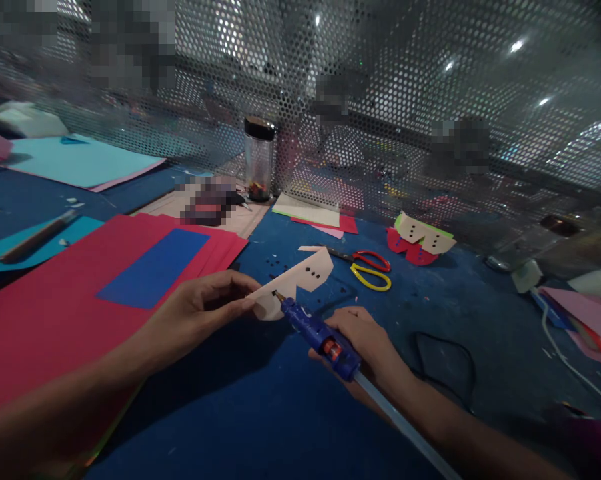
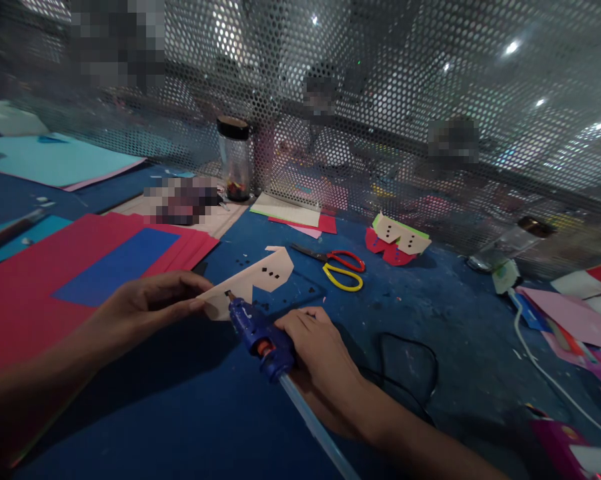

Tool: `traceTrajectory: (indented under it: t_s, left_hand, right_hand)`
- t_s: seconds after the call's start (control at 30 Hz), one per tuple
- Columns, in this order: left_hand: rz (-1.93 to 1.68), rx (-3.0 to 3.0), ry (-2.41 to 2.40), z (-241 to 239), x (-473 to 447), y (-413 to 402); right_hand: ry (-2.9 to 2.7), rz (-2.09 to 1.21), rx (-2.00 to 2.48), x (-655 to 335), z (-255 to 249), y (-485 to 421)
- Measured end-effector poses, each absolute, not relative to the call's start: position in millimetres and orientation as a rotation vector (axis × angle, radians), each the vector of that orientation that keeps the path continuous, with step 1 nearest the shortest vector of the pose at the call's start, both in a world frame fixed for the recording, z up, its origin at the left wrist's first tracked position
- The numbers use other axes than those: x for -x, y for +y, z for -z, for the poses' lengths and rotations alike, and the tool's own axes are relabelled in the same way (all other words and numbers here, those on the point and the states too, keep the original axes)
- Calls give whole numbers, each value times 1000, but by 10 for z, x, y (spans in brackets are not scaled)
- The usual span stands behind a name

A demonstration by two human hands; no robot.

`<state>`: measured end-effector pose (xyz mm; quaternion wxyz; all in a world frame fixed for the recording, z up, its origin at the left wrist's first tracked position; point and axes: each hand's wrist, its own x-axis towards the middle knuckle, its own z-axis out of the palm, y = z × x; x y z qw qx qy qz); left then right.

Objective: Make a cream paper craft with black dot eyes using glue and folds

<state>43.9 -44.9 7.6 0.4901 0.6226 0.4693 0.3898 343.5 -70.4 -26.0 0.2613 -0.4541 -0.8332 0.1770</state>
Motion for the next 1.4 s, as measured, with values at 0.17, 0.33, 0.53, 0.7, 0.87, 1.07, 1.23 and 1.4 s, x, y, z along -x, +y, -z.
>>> traceTrajectory:
  t_s: [0.17, 0.33, 0.53, 0.7, 0.87, 1.07, 1.23, 1.4]
  left_hand:
    - [-920, -1511, 1169, -81, -431, -434]
    - [-904, -1523, 1155, -106, -442, -447]
    - [-904, -1553, 1139, -98, -439, -454]
    - [-908, -1560, 1139, -81, -437, -436]
    - [-908, -1556, 1142, -81, -436, -435]
    - [-900, -1543, 1154, -73, -417, -425]
    - [-894, -1534, 1152, -67, -417, -426]
    - [-889, -1523, 1139, -78, -432, -430]
  right_hand:
    - [-2244, -375, 1159, -3424, 274, -644]
    - [-2249, -337, 1130, -3434, 271, -632]
    - [-2251, -368, 1156, -3437, 280, -646]
    - [-2287, -374, 1149, -3442, 222, -653]
    - [-2281, -382, 1139, -3440, 220, -646]
    - [-2245, -391, 1148, -3442, 326, -649]
    - [-2253, -417, 1124, -3445, 338, -675]
    - [-2293, -412, 1087, -3437, 311, -643]
